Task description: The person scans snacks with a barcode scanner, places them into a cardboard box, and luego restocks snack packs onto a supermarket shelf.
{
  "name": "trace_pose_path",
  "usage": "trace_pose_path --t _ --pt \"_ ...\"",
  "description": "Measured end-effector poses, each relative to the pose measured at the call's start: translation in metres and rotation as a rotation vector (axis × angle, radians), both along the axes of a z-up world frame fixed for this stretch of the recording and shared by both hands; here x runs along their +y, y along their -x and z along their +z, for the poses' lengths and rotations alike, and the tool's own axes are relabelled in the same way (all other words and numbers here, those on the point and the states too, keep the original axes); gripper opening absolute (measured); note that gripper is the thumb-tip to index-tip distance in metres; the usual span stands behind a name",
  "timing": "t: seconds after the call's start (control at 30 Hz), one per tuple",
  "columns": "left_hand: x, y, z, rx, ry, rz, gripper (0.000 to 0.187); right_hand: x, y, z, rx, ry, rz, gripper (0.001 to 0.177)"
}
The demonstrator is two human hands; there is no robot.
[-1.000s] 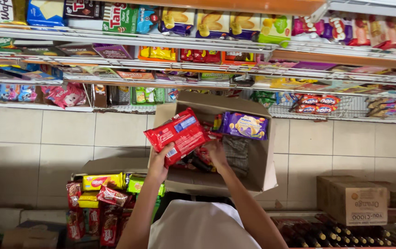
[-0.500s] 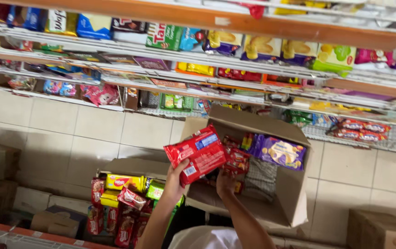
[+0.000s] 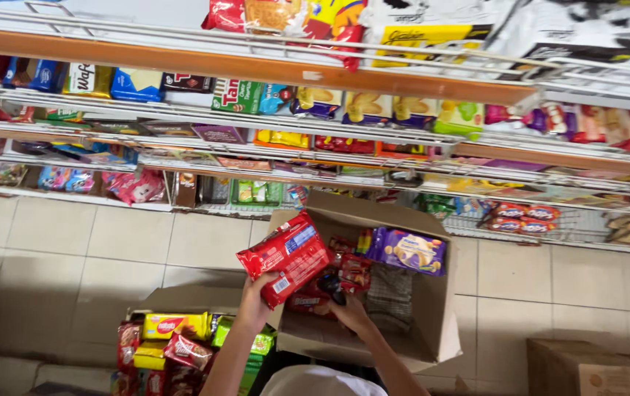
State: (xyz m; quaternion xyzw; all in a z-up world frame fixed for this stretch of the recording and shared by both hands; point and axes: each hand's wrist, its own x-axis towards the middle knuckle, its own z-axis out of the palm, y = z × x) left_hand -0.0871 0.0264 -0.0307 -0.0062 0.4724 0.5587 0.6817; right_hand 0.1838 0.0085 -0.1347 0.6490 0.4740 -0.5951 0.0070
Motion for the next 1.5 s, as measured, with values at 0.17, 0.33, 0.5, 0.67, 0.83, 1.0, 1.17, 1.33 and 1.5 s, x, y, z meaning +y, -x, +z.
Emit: trace_pose_path --t 0.17,0.33,0.5,0.67,0.83,1.0,1.17,1.33,1.5 --pt "0.018 -0.019 0.007 -0.034 0.011 -0.012 0.052 -0.009 -0.038 0.076 0.522 -0.124 -0.401 0.024" --pt "0.033 -0.045 0.027 -0.026 -0.131 -0.102 0.053 -0.006 -0.034 0.212 0.508 -0.183 -0.432 0.019" --pt "0.055 -0.066 0.042 -0.057 -0.177 -0.183 0.053 0.011 -0.015 0.288 0.441 -0.277 -0.227 0.023" --pt "0.067 -0.078 0.046 -0.018 -0.125 -0.194 0.048 0.028 -0.006 0.299 0.327 -0.248 -0.248 0.022" --pt "0.066 -0.079 0.048 -0.006 -0.230 -0.192 0.044 0.025 -0.012 0.294 0.348 -0.295 -0.197 0.023" --pt "0.061 -0.075 0.068 0.001 -0.191 -0.124 0.049 0.007 -0.018 0.299 0.278 -0.245 -0.149 0.023" --pt "0.051 -0.069 0.072 -0.034 -0.218 -0.122 0.047 -0.001 -0.018 0.303 0.270 -0.235 -0.098 0.027" --pt "0.049 -0.063 0.070 -0.009 -0.223 -0.118 0.045 0.007 -0.007 0.311 0.286 -0.270 -0.047 0.025" --pt "0.049 -0.053 0.075 0.002 -0.212 -0.120 0.043 0.026 0.003 0.311 0.329 -0.331 0.008 0.023"
